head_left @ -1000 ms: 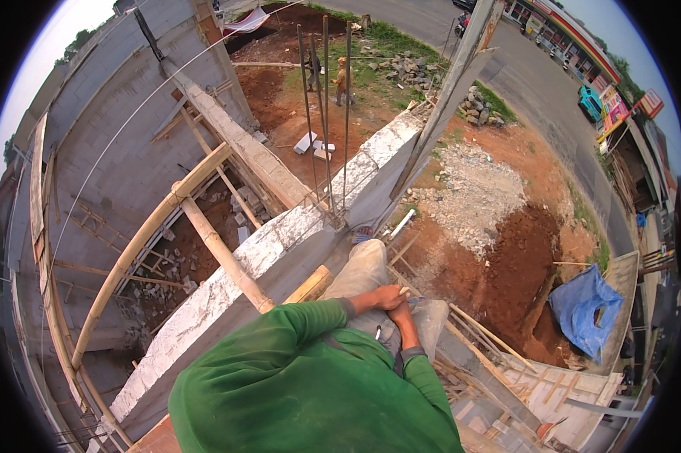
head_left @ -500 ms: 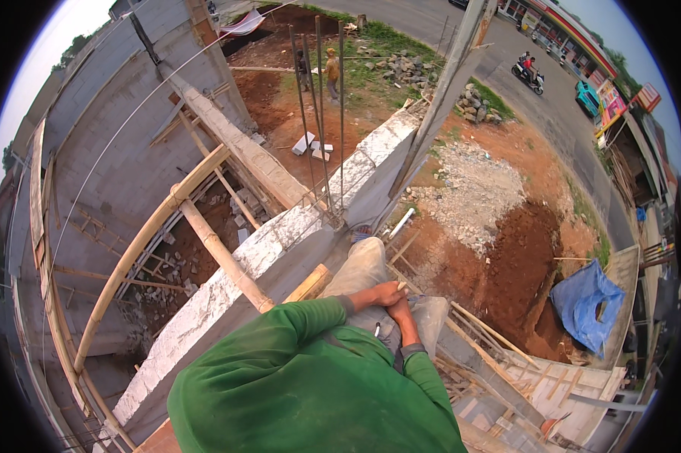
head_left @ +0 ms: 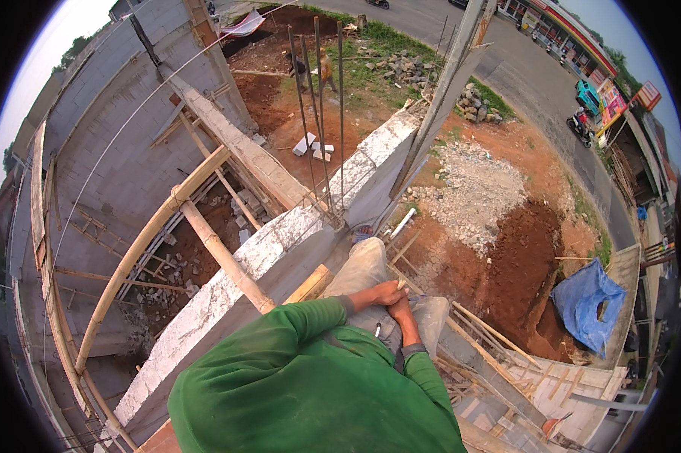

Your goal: The person works on a bamboo scaffolding structure at a construction site. They tie a rope around vertical rebar and bamboo poles to secure the structure, then reposition themselves on the scaffolding.

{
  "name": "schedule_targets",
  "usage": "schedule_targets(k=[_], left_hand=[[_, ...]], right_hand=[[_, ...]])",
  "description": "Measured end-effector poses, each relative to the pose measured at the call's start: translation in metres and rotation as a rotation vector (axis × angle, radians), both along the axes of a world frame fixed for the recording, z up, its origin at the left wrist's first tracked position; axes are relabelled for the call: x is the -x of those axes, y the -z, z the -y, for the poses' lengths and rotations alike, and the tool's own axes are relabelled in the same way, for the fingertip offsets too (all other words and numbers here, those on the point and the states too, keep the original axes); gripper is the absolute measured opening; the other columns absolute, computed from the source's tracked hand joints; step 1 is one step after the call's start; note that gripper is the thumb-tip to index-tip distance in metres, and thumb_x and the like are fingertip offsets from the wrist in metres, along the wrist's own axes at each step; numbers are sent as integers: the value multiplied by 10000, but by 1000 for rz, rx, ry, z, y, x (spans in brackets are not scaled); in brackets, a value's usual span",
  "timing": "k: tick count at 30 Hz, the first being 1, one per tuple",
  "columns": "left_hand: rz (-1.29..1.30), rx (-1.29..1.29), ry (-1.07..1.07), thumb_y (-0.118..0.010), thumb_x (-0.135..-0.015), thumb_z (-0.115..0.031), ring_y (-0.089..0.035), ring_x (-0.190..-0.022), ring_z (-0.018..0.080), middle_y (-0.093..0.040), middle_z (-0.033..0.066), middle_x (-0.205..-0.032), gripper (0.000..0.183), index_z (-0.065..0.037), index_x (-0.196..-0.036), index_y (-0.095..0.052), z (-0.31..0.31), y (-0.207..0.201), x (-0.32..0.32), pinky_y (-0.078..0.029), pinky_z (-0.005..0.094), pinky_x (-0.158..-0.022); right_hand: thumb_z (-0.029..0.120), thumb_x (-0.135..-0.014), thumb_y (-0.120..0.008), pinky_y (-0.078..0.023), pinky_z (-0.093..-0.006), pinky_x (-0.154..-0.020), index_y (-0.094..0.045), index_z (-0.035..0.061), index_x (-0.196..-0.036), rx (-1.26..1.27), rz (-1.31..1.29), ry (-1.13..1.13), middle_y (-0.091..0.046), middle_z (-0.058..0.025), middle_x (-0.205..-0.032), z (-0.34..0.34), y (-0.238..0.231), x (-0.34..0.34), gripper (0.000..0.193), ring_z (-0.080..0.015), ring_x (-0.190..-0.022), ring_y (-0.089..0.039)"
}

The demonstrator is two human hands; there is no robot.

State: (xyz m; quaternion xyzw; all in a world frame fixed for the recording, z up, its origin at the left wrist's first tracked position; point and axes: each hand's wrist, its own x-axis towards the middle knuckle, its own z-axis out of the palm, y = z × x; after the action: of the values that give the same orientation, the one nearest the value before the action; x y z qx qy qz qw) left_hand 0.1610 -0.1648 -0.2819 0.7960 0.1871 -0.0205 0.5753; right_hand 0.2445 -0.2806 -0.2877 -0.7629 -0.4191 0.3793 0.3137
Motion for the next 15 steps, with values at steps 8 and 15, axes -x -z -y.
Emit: schedule_targets(k=[8,15], left_hand=[[-101,41,18,-479,-1098,-415,-701,-1083,378,-745,214,-1134,450,-26,-1147,-699,-3,-2,0,-511,491,-965],[-62,44,-21,-492,-1091,-391,-707,-1047,363,-754,209,-1087,435,-20,-1134,-714,1,4,-5,-522,490,-940]], right_hand=[[132,-996,-597,-547,-481,-937,-647,-18,-1248,-17,-59,25,-721,-273,-1236,-6,-18,3,298,-378,-1176,-694],[118,-991,-600,-550,-471,-932,-652,-26,-1244,-15,3,36,-728,-258,-1246,0,6,-1,296,-350,-1178,-696]])
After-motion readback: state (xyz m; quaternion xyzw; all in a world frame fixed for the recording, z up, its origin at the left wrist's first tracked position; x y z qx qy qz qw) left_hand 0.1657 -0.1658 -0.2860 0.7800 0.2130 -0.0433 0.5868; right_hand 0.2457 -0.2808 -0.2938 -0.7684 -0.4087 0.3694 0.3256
